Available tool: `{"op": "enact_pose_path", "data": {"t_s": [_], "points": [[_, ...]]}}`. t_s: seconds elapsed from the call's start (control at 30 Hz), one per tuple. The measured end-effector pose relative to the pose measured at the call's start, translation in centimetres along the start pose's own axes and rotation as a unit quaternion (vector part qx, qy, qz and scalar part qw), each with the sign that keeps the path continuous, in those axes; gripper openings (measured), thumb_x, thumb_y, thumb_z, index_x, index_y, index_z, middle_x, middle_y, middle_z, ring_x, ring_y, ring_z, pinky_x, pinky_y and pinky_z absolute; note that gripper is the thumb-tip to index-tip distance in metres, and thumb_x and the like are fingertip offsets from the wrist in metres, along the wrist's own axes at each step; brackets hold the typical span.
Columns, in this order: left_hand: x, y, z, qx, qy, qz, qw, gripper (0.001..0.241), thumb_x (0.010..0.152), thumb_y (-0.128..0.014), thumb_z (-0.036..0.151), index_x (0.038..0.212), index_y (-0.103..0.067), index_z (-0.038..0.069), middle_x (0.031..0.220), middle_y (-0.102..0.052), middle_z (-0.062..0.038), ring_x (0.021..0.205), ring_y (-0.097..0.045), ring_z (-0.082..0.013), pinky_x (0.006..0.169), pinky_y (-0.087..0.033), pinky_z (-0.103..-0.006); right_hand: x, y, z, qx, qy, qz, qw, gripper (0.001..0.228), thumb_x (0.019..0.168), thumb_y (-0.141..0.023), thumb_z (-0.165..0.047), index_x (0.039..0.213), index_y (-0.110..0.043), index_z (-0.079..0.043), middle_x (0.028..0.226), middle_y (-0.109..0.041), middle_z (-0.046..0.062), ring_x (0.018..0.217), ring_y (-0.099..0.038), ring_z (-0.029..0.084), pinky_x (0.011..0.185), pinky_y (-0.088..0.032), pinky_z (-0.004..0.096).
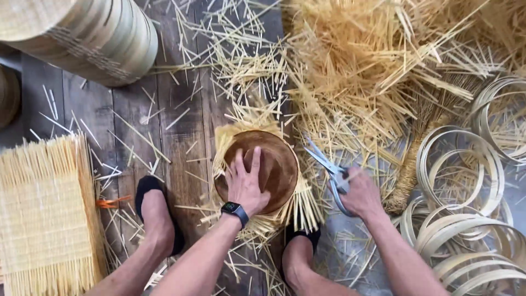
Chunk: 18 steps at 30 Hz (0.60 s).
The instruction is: The person sits on the floor of a bamboo workshop and finishes woven bamboo tray lids. They trim protruding bamboo strips from a woven mat with scissors, press the mat over a round wooden mold, and fit a thin bamboo rim ring around its edge, working among piles of bamboo strips and finished trays.
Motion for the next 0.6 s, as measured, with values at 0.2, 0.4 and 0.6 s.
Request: {"op": "enact_pose_path", "data": {"t_s": [0.2, 0.4, 0.6], "points": [[-0.2, -1.7, -0.1, 0.022, -0.012, -0.001, 1.0, 0.114, 0.075, -0.083, 0.033, 0.161, -0.008, 0.03, 0.153, -0.026, -0.029, 0.14, -0.033, -0.0511, 0.107, -0.035, -0.064, 2.9, -2.4, -5.4, -0.16, 0.112, 0.177, 0.965, 0.051, 0.069, -0.069, -0.042, 0.099, -0.064, -0.002, 0.098, -0.066, 0.017, 0.093, -0.065, 0.03, 0.082, -0.054, 0.043], [0.4, -0.8, -0.6, 0.021, -0.036, -0.036, 0.998, 0.123, 0.069, -0.086, 0.029, 0.159, -0.003, 0.018, 0.152, -0.031, -0.025, 0.14, -0.033, -0.0465, 0.111, -0.032, -0.0601, 5.3, -6.0, 2.8, -0.207, 0.133, 0.086, 0.966, 0.026, 0.094, -0.061, -0.031, 0.098, -0.065, -0.005, 0.086, -0.067, 0.014, 0.071, -0.067, 0.023, 0.063, -0.056, 0.038], [0.7, -0.7, -0.7, 0.038, -0.046, -0.084, 0.995, 0.127, 0.068, -0.088, 0.027, 0.158, -0.001, 0.006, 0.153, -0.033, -0.024, 0.143, -0.032, -0.0432, 0.115, -0.03, -0.0559, 3.2, 1.3, -8.0, -0.173, 0.21, 0.276, 0.922, 0.047, 0.065, -0.071, -0.046, 0.078, -0.065, -0.001, 0.073, -0.066, 0.017, 0.068, -0.065, 0.031, 0.061, -0.055, 0.042]]}}
Point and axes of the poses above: each hand's wrist, its own x-axis towards the middle knuckle, its own y-axis out of the back of the hand, z = x × y, the point moved 2 cm from there along x, towards the middle knuckle
